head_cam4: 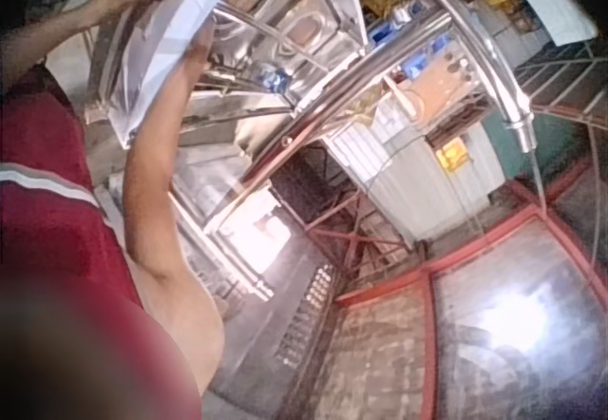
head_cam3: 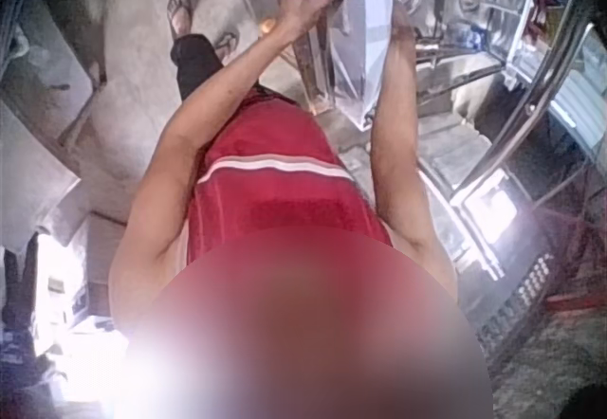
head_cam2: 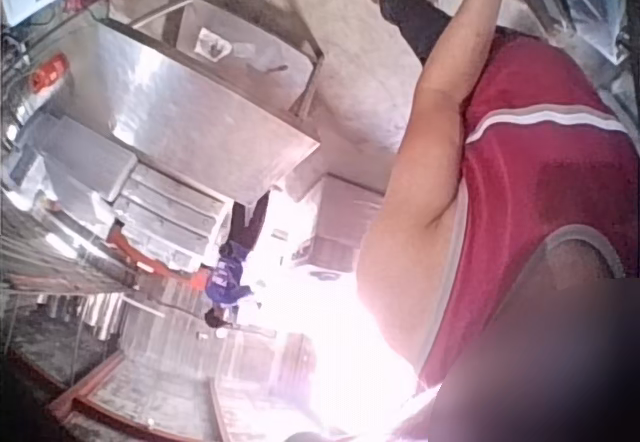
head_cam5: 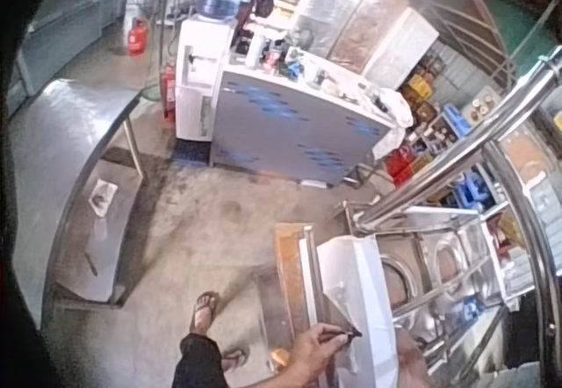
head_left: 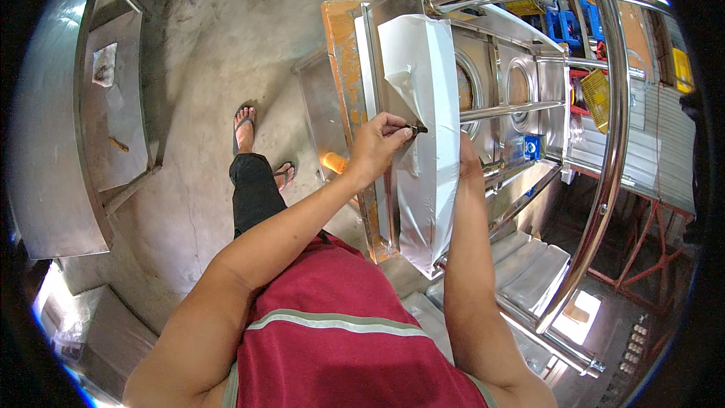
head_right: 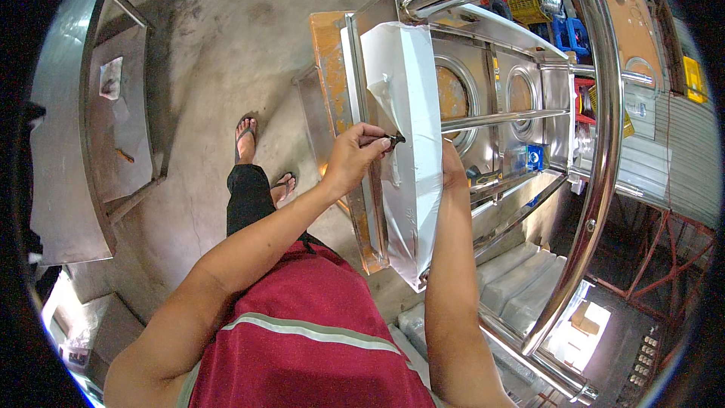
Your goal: The person assembles a stainless steel food cart by attaching a metal side panel and securing it with screws. They use a screwdriver to fasten the panel to the frame and adjust components to ensure alignment.
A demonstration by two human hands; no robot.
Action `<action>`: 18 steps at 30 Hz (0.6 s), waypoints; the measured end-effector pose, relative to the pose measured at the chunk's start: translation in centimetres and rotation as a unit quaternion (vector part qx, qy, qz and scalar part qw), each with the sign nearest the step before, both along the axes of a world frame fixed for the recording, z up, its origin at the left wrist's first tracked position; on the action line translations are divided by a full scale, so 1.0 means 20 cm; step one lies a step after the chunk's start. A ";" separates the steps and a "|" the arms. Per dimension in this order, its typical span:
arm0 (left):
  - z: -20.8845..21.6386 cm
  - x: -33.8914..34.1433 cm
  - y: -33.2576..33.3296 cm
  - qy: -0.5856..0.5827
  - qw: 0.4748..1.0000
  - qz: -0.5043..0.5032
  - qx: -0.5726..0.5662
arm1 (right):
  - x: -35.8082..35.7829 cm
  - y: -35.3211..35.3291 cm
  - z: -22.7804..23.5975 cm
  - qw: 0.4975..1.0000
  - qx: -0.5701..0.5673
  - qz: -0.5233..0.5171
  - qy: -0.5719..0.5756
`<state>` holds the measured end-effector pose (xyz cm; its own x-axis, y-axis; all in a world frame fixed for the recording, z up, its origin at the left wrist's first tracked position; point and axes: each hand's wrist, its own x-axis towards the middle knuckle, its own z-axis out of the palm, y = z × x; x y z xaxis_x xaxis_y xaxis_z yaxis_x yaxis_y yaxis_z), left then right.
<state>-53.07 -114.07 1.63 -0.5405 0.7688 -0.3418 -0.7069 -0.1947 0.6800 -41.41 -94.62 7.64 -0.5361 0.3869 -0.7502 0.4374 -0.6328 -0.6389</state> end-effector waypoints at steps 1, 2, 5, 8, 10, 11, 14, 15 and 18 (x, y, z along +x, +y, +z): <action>0.00 0.00 0.00 -0.005 1.000 -0.003 -0.005 | 0.00 0.00 0.00 1.000 0.003 0.001 -0.001; 0.00 0.00 0.00 0.000 1.000 0.002 -0.003 | 0.00 0.00 0.00 1.000 0.001 -0.002 -0.002; 0.01 0.00 -0.01 -0.005 1.000 0.006 -0.006 | -0.01 0.00 0.00 1.000 0.009 -0.002 -0.007; 0.01 0.01 -0.01 -0.008 1.000 0.015 -0.009 | -0.01 -0.01 0.00 1.000 0.013 -0.004 -0.011; 0.03 0.01 -0.01 -0.005 1.000 0.012 -0.021 | 0.00 -0.01 0.00 1.000 0.018 -0.005 -0.014; 0.03 0.01 -0.01 0.022 0.999 0.017 -0.031 | 0.00 -0.01 0.01 1.000 0.022 -0.005 -0.015; 0.07 0.03 -0.03 0.061 0.996 0.017 -0.059 | 0.01 -0.02 0.02 0.999 0.028 -0.011 -0.022; 0.08 0.04 -0.03 0.063 0.996 0.024 -0.063 | 0.01 -0.03 0.02 0.999 0.030 -0.012 -0.023; 0.11 0.07 -0.03 0.075 0.993 0.039 -0.082 | 0.00 -0.04 0.03 0.999 0.040 -0.014 -0.023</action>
<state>-51.71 -114.67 3.87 -0.6509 0.6632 -0.3694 -0.5820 -0.1236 0.8037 -41.33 -95.46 8.18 -0.4894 0.4607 -0.7404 0.4504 -0.5936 -0.6670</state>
